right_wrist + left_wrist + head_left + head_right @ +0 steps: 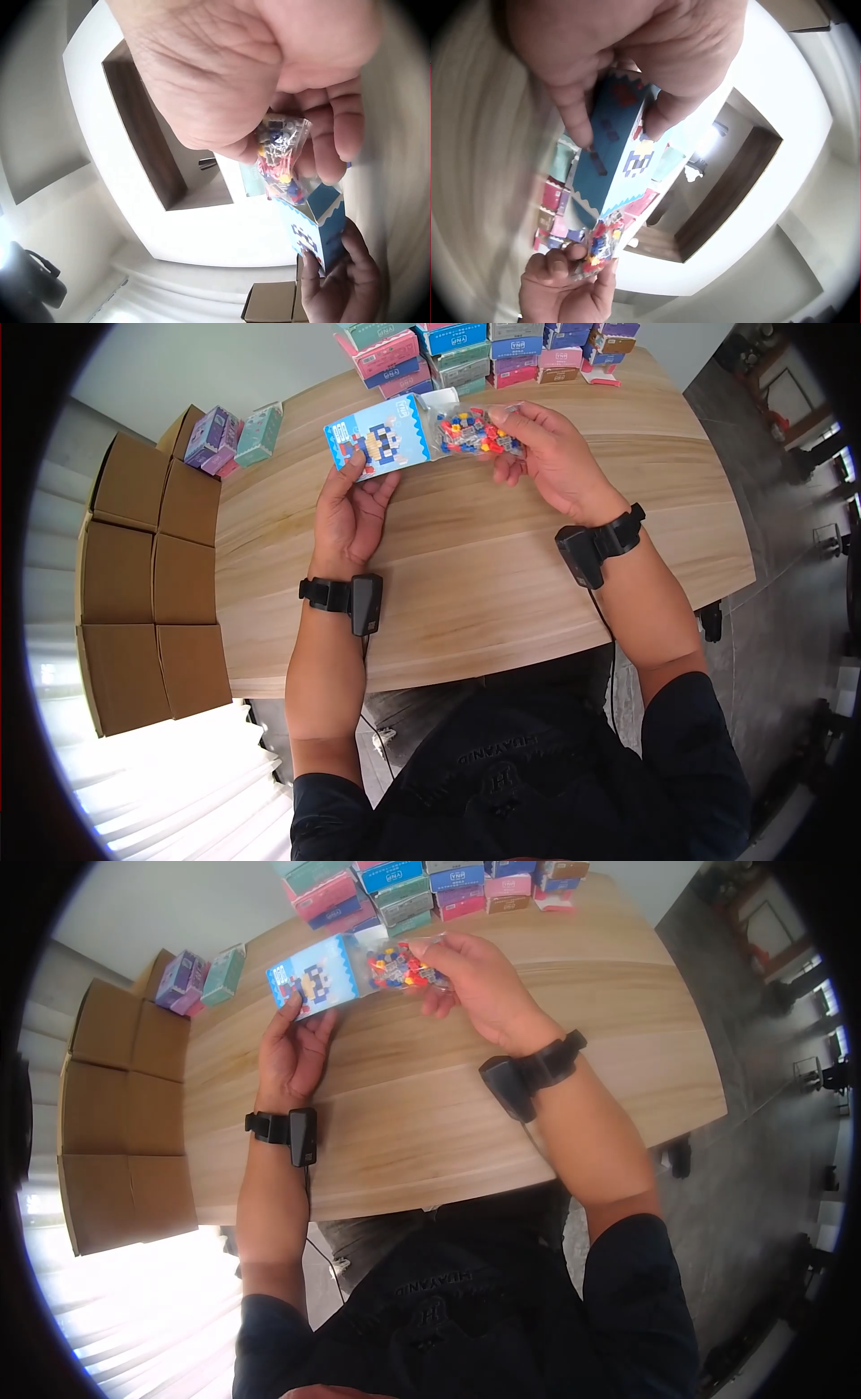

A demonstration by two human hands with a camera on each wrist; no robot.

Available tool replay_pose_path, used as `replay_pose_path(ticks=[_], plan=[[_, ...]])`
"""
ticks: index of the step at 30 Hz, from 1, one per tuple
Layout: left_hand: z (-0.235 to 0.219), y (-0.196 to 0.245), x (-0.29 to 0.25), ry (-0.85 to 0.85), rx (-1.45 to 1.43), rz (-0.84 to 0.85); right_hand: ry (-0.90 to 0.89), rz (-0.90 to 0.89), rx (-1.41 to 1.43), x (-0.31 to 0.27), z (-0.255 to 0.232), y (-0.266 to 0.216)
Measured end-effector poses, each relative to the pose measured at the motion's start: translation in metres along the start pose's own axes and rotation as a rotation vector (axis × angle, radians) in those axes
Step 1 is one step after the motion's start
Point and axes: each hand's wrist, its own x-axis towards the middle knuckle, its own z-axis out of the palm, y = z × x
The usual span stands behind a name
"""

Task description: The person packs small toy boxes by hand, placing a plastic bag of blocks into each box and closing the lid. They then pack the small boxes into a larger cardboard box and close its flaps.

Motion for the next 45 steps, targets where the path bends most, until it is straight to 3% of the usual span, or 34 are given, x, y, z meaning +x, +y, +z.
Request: replay_pose_path(ticks=[6,15,21,27,30,33,36,39,42,45], plan=[[-0.004,0.003,0.000,-0.077,0.021,-0.045,-0.039,0.064,-0.049,0.003,-0.005,0.001],[0.000,0.000,-0.003,-0.097,0.087,-0.121,0.047,-0.065,0.073,0.007,-0.009,0.003],[0.002,-0.003,-0.005,-0.165,0.172,-0.155,-0.154,0.039,0.038,0.004,-0.003,0.003],[0.002,-0.004,-0.005,-0.203,0.198,-0.186,0.121,-0.170,-0.370,0.007,0.004,0.015],[0.007,-0.004,-0.008,-0.219,0.228,-0.202,0.136,-0.205,-0.528,0.007,0.008,0.015],[0.007,-0.005,-0.008,-0.222,0.249,-0.211,0.010,-0.105,-0.272,0.000,0.011,0.008],[0.001,-0.006,-0.005,-0.194,0.136,-0.218,0.099,-0.169,-0.169,0.006,0.007,0.012],[0.001,-0.004,-0.005,-0.140,0.052,-0.198,0.168,-0.301,-0.338,0.012,-0.003,0.019],[0.002,-0.004,-0.005,-0.117,0.055,-0.185,0.053,-0.447,-0.415,0.009,0.001,0.025],[-0.001,-0.005,-0.004,-0.141,0.082,-0.207,0.120,-0.473,-0.591,0.006,0.011,0.026]])
